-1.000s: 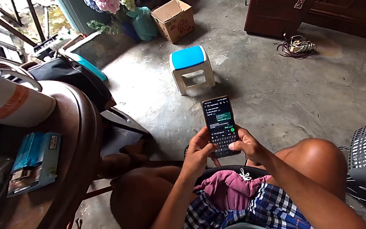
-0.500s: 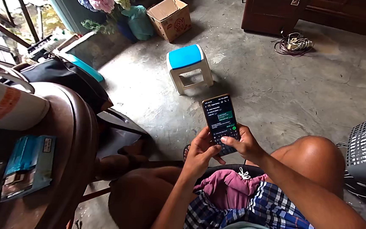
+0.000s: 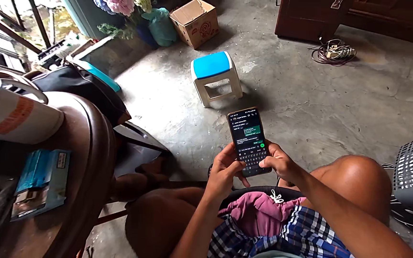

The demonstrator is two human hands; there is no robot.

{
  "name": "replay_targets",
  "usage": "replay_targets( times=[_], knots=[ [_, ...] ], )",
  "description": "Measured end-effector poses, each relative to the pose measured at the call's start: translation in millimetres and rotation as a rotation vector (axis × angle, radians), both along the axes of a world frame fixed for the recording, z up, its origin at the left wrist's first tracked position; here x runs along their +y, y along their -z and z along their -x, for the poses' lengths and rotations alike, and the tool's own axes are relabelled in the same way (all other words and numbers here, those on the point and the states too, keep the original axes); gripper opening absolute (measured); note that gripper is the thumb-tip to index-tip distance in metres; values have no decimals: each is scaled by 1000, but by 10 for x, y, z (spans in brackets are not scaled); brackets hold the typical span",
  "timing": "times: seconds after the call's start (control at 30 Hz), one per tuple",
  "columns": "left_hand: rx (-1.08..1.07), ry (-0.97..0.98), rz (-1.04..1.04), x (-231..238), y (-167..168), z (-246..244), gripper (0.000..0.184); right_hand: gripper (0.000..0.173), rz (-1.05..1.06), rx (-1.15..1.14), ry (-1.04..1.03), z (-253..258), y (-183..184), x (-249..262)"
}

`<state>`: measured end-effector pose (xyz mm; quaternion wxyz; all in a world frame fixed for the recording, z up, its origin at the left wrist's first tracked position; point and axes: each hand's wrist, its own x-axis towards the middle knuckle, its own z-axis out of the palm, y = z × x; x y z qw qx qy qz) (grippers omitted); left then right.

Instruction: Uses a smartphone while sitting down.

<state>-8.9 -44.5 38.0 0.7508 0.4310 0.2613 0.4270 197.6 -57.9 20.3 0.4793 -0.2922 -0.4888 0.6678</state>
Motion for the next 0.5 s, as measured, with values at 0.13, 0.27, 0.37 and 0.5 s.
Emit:
replay_targets(
  times=[0.13, 0.27, 0.37, 0.5],
  knots=[
    [-3, 6, -16, 5, 0, 0, 42, 47, 7, 30, 1, 1, 9, 7],
    [-6, 6, -20, 6, 12, 3, 42, 46, 14, 1, 13, 3, -12, 1],
    [-8, 6, -25, 4, 12, 2, 42, 49, -53, 7, -27, -16, 13, 4],
    [-8, -3, -19, -1, 12, 1, 42, 55, -61, -29, -17, 0, -14, -10]
  ],
)
